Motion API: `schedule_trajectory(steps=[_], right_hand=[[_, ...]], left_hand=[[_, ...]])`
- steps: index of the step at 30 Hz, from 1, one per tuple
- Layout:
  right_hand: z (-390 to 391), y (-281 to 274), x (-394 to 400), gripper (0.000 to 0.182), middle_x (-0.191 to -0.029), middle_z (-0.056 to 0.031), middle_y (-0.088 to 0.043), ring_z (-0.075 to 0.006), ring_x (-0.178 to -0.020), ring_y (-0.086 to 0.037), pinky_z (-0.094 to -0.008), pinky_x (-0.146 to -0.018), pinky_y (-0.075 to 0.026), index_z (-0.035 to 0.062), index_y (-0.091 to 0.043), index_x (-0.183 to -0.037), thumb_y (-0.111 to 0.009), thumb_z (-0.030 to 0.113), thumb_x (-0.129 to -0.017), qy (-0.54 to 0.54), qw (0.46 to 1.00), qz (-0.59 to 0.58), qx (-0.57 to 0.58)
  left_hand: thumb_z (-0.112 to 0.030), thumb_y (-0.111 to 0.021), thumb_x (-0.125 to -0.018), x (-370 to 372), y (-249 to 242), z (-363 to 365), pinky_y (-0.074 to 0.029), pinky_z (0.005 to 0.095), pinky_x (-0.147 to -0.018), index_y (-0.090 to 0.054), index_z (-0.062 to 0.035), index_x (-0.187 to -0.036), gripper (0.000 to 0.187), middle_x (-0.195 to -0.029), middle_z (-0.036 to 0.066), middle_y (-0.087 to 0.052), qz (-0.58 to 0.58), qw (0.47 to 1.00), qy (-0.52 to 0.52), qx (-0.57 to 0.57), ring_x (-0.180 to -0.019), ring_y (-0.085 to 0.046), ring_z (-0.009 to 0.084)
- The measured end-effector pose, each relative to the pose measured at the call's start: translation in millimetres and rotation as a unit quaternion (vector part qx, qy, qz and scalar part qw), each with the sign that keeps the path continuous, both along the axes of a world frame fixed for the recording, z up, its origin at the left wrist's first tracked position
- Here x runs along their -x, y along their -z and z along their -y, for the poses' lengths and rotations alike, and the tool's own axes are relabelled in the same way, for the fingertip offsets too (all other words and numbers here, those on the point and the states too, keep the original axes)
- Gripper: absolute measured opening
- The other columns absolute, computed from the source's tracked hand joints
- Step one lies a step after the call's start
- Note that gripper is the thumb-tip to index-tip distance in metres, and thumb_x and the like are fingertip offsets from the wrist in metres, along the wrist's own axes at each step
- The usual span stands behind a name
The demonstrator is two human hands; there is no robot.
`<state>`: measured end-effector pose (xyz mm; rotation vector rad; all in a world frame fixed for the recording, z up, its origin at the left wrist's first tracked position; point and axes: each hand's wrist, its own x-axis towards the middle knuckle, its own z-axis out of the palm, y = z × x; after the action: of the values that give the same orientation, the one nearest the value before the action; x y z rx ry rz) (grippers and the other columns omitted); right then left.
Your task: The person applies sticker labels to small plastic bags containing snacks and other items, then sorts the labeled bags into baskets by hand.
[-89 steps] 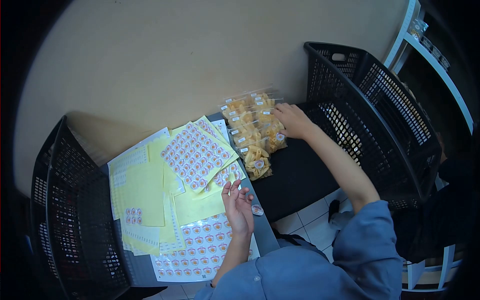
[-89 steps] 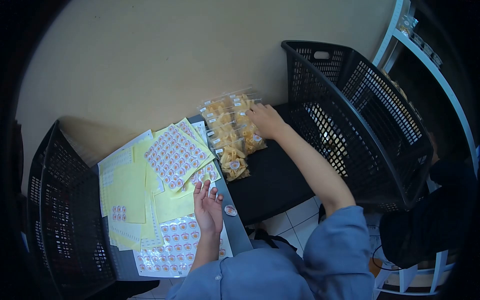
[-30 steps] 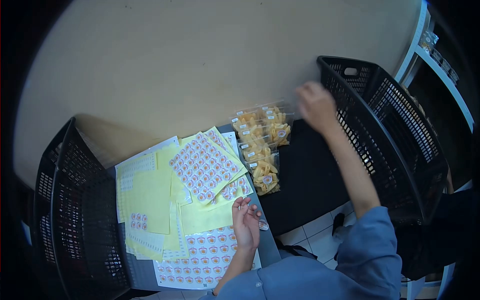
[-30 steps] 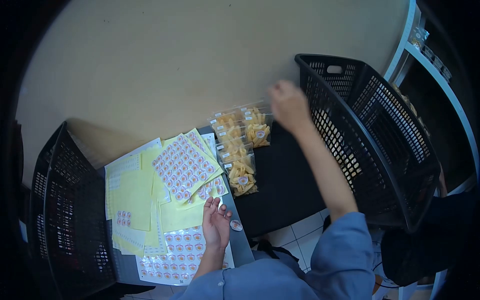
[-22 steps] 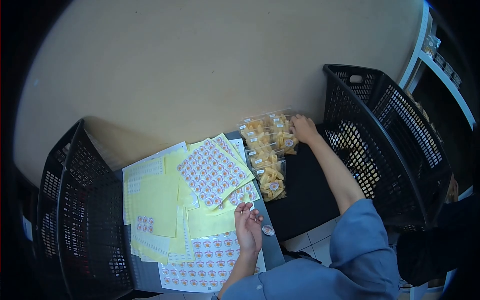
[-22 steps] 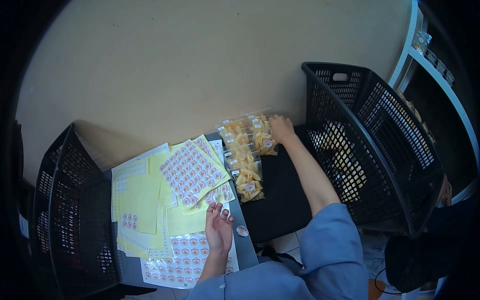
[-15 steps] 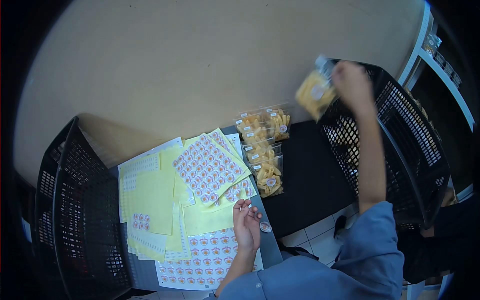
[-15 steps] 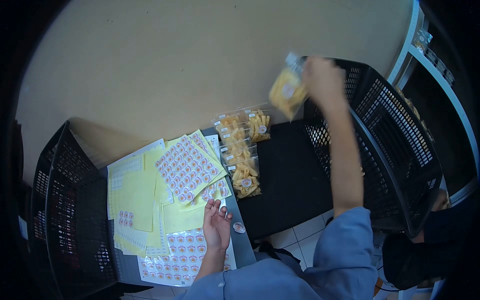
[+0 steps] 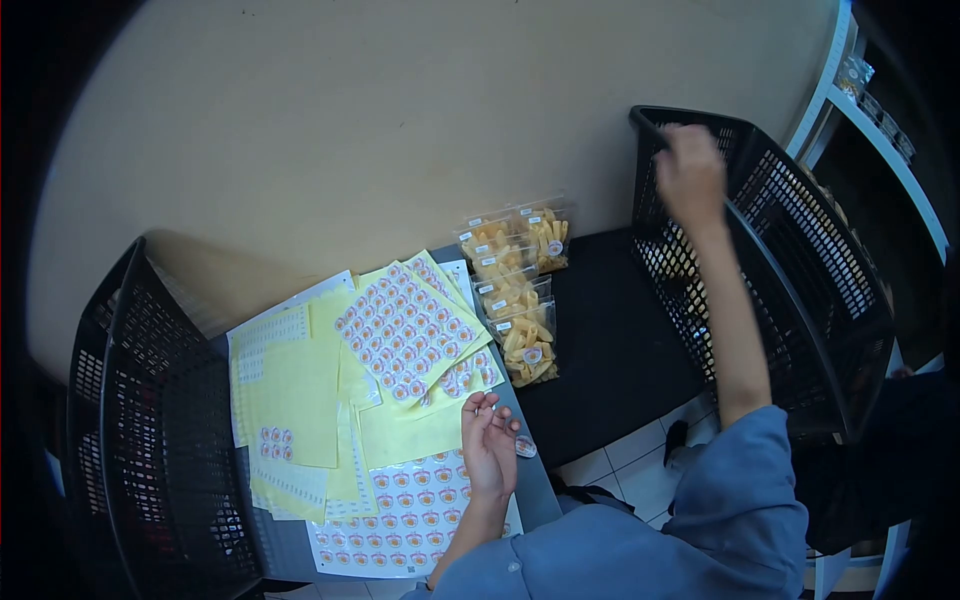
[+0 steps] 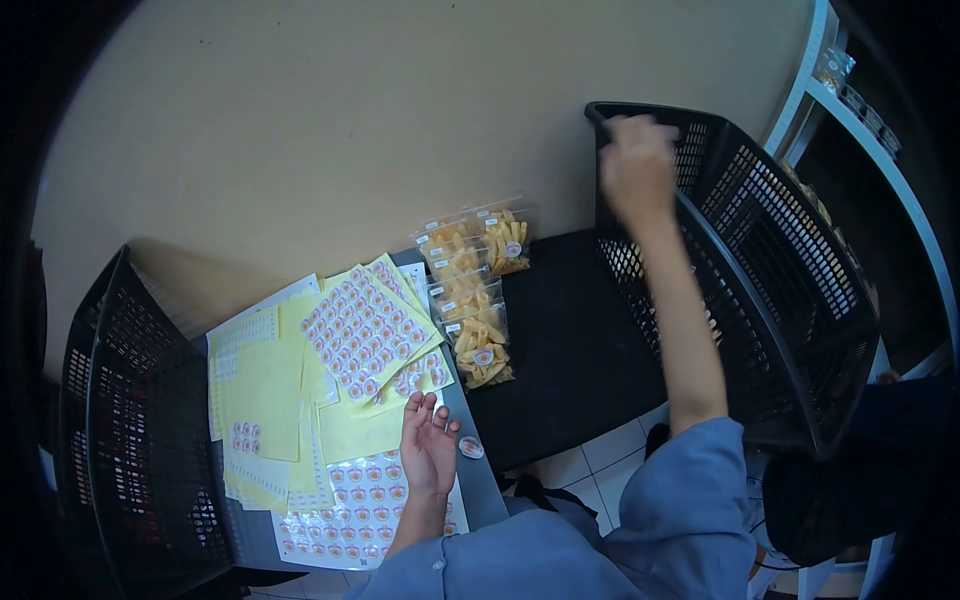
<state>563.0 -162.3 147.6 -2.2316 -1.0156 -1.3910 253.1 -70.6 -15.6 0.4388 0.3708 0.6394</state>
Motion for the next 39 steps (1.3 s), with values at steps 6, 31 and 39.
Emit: schedule_trajectory(steps=[6, 31, 39], right_hand=[[-69.6, 115.1, -8.6, 0.046, -0.11, -0.013, -0.045, -0.0285, -0.106, -0.04, -0.0384, -0.088, -0.034, 0.0034, -0.043, -0.109, -0.056, 0.004, -0.065, -0.159, 0.957, -0.194, 0.147], [-113.4, 245.1, -95.7, 0.048, -0.084, -0.008, -0.059, -0.0177, -0.078, -0.057, -0.0313, -0.074, -0.044, 0.0002, -0.049, -0.109, -0.066, 0.013, -0.066, -0.111, 0.776, -0.616, -0.074], [-93.4, 210.5, -74.1, 0.024, -0.09, -0.009, -0.056, -0.0263, -0.092, -0.052, -0.0379, -0.079, -0.037, 0.0059, -0.054, -0.089, -0.052, 0.026, -0.075, -0.032, 0.869, -0.493, -0.032]], left_hand=[[-0.014, -0.047, -0.08, 0.8, -0.9, 0.9, -0.037, 0.027, -0.066, -0.04, -0.0098, -0.103, 0.025, -0.094, 0.002, -0.048, -0.004, 1.0, -0.005, -0.001, -0.078, -0.045, 0.0118], [-0.01, -0.043, -0.081, -1.5, 5.0, -6.6, -0.038, 0.0269, -0.066, -0.039, -0.0071, -0.101, 0.021, -0.092, 0.004, -0.046, -0.016, 0.999, -0.012, 0.025, -0.078, -0.045, 0.0126], [-0.013, -0.048, -0.079, -2.1, 7.5, -6.0, -0.038, 0.0282, -0.066, -0.043, -0.0112, -0.099, 0.02, -0.088, 0.0, -0.049, -0.016, 0.999, 0.009, 0.034, -0.076, -0.047, 0.0123]])
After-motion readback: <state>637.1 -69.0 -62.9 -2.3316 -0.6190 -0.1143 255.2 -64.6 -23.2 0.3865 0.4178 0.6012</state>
